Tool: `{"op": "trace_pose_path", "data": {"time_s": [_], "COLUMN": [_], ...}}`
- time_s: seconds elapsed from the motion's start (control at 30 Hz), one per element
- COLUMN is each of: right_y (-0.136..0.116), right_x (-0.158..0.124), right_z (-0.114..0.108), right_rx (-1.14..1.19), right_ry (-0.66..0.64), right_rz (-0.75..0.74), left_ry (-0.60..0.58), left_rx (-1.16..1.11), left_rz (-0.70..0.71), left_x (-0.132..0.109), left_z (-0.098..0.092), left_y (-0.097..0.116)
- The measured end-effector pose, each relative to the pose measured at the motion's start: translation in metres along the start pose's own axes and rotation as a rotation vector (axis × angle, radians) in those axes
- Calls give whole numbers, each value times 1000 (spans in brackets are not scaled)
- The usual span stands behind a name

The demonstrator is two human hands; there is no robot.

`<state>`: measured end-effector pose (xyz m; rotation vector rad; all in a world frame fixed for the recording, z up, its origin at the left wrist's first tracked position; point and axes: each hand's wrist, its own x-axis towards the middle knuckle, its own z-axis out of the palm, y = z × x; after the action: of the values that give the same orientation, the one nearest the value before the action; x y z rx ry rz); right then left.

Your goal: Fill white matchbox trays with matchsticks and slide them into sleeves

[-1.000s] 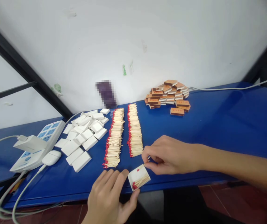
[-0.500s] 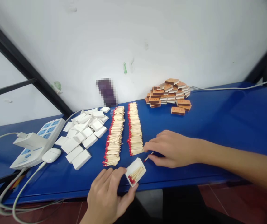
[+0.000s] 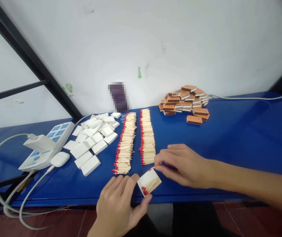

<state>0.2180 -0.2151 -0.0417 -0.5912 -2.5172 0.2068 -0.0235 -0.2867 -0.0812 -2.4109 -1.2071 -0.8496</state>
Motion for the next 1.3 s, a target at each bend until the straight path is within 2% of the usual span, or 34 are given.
{"op": "trace_pose_path", "data": {"time_s": [0.13,0.27,0.47,0.6,0.77,0.93,1.13,1.3], "right_y": [-11,-8,-3,-4,6,18,17,22], "right_x": [1,-1,-4,-3,2,6,13,20], "right_z": [11,14,12,11,6,11,23,23], "right_rx": [-30,-52,-16,7,65,2,7,45], "right_ry": [-64,-162,-162,-92,58,101,204,119], "right_rz": [-82,-90,-102,-159,17,67,-50,-152], "left_ry": [0,9,6,0,-6,-4,-11,-9], "left_rx": [-8,-15,-22,-28,-51,-80,-106,-136], "left_rz": [-6,-10,-19,-24,-28,-27,-20,-14], "left_x": [-1,-2,-3,-3,-4,-5,-5,-6], "left_z": [0,0,2,1,0,0,-2,-1], "left_y": [0,1,1,1,2,3,2,0]}}
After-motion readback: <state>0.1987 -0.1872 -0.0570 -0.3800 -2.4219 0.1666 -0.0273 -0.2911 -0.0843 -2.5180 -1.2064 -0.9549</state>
